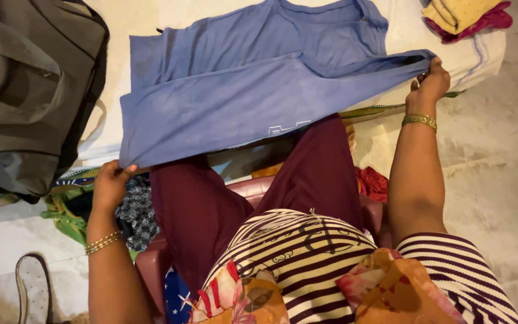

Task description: The person places clothing items into a gray bag on a bed, zips it closed, and then lays out and folds a blue shirt on the bed.

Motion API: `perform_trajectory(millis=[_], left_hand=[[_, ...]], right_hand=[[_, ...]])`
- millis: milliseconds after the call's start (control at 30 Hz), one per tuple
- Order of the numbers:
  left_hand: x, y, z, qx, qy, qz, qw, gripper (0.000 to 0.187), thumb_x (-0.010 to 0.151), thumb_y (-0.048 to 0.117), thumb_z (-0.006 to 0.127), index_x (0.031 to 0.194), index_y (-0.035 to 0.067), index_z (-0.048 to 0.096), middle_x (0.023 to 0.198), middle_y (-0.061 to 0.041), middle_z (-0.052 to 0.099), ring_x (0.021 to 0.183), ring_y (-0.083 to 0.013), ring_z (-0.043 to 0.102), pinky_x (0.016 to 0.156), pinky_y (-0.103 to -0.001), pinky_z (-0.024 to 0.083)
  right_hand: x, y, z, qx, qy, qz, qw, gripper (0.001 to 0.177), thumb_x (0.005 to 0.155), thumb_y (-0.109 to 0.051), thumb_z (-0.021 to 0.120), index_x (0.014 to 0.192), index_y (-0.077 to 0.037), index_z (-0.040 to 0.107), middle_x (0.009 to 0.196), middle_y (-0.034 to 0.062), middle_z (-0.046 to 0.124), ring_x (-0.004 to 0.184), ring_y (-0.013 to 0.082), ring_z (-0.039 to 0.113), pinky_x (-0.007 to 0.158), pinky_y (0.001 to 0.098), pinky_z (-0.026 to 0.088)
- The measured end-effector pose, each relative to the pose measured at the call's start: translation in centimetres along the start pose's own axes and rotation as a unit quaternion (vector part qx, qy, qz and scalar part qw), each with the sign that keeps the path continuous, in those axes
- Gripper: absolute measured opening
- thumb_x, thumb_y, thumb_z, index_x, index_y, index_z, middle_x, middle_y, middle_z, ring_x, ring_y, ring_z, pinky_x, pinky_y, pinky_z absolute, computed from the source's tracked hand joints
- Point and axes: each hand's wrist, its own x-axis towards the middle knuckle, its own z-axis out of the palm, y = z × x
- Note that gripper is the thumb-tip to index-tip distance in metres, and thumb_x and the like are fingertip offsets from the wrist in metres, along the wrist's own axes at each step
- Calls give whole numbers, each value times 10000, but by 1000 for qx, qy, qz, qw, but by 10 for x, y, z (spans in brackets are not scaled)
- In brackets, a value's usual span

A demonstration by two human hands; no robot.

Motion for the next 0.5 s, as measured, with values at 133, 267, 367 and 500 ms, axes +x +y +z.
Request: perform_trajectory(millis=[133,267,367,500], left_hand=[[0,-21,19,-38,-53,-72,995,372,937,270,775,1125,-47,727,921,-176,731,807,-254,641,800,-389,509],[-2,-31,39,-64,-86,-139,984,375,913,277,774,1092,-47,721,905,-151,745,784,-225,628,763,-384,505],[-3,-36,46,-101,-107,-118,982,372,915,281,747,1089,-46,712,890,-131,752,770,-203,639,752,-366,509],[0,-42,55,-146,-113,-133,974,433,973,339,738,1100,-76,726,907,-162,741,803,-212,625,773,-356,506]], right_hand=[[1,0,30,-1,39,28,999,204,958,-260,736,835,-108,677,678,-17,555,551,113,480,475,292,334],[-6,10,45,111,56,66,990,81,911,-25,722,916,49,692,801,113,650,635,237,581,547,400,504],[-11,23,39,146,85,27,985,191,858,85,638,1032,40,576,985,174,646,779,286,683,693,444,641],[-12,32,26,-127,155,-218,955,392,833,1,723,1185,-18,551,1172,149,552,974,240,586,944,376,527]])
